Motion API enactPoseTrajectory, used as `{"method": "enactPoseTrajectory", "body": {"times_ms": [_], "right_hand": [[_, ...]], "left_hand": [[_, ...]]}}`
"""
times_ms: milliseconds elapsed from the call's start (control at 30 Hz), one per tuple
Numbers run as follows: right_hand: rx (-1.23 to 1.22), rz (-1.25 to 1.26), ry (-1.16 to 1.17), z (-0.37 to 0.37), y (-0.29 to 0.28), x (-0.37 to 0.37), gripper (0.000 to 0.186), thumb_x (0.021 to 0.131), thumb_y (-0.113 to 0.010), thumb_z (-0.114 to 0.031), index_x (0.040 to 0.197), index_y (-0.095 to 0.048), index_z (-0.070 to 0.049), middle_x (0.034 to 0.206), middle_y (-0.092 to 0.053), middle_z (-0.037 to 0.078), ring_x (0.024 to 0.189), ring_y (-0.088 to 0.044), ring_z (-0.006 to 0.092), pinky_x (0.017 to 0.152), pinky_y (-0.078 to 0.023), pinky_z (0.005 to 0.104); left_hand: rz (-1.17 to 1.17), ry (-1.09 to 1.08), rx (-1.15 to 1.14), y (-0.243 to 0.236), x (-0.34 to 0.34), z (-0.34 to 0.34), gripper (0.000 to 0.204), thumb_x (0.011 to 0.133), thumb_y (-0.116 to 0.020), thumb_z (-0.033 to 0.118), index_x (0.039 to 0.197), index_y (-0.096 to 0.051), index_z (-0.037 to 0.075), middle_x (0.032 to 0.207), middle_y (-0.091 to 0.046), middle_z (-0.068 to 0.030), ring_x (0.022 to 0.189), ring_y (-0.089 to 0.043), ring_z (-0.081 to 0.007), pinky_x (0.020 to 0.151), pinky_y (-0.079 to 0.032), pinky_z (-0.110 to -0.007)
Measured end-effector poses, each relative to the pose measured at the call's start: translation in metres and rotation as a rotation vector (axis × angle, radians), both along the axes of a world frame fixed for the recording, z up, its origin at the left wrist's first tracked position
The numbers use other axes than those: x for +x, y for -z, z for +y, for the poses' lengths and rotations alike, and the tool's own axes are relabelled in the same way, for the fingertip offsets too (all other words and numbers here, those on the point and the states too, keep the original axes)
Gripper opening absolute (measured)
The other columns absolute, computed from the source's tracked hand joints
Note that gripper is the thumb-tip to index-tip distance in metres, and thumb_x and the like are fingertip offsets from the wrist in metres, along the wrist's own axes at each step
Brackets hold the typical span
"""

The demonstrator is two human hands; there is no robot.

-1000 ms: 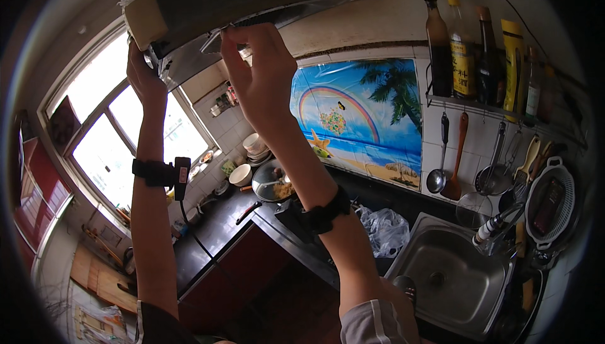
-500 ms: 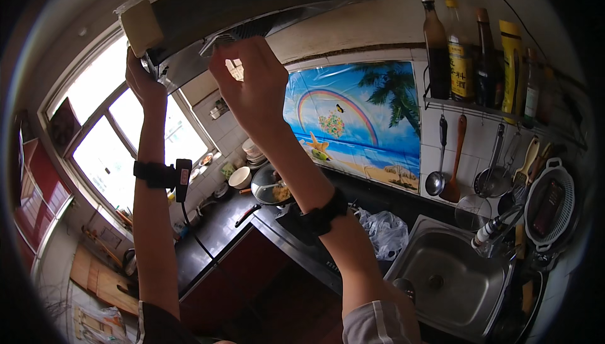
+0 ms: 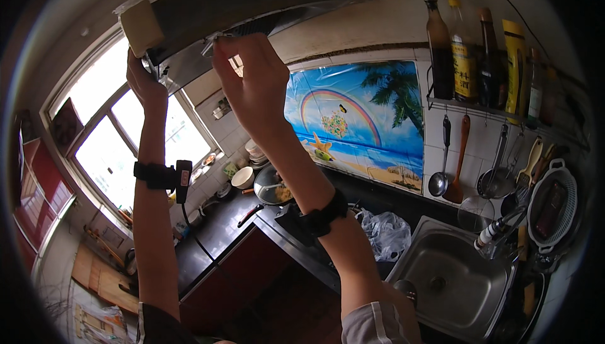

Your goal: Checking and adjusting the buttons or internal components of a kitchen exhaust hood.

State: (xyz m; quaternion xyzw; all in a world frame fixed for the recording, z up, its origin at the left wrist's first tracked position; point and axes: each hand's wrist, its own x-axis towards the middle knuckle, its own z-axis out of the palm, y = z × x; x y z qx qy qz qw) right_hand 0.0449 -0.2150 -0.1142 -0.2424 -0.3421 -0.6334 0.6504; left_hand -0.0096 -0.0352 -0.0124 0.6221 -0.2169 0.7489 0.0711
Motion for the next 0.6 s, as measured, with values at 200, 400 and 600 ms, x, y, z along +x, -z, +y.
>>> {"method": "enactPoseTrajectory", "body": {"times_ms": [200, 400, 600], "right_hand": [[-0.030, 0.037, -0.070, 0.001, -0.001, -0.006, 0.010, 0.084, -0.072, -0.001, 0.088, -0.063, -0.003, 0.085, -0.066, 0.010, 0.074, -0.068, 0.0229, 0.064, -0.052, 0.0330], [-0.038, 0.095, -0.063, -0.002, -0.001, -0.007, 0.011, 0.081, -0.078, -0.003, 0.086, -0.069, -0.003, 0.085, -0.070, 0.008, 0.077, -0.071, 0.0174, 0.068, -0.054, 0.0278], [-0.062, 0.038, -0.067, -0.001, -0.002, -0.007, 0.012, 0.084, -0.071, 0.000, 0.091, -0.062, -0.003, 0.086, -0.064, 0.011, 0.074, -0.067, 0.0257, 0.064, -0.052, 0.0350]], "left_hand": [[0.038, 0.013, -0.014, 0.001, -0.005, -0.006, 0.040, 0.104, -0.033, 0.029, 0.103, -0.059, -0.002, 0.090, -0.062, -0.0167, 0.081, -0.057, -0.0309, 0.078, -0.046, -0.037], [0.025, -0.018, 0.032, 0.000, -0.004, -0.001, 0.036, 0.104, -0.033, 0.023, 0.104, -0.058, -0.003, 0.093, -0.062, -0.0183, 0.083, -0.058, -0.0331, 0.079, -0.046, -0.038], [-0.013, -0.089, 0.122, -0.003, -0.004, 0.005, 0.036, 0.104, -0.032, 0.022, 0.104, -0.057, -0.003, 0.093, -0.061, -0.0181, 0.083, -0.058, -0.0344, 0.079, -0.046, -0.038]]}}
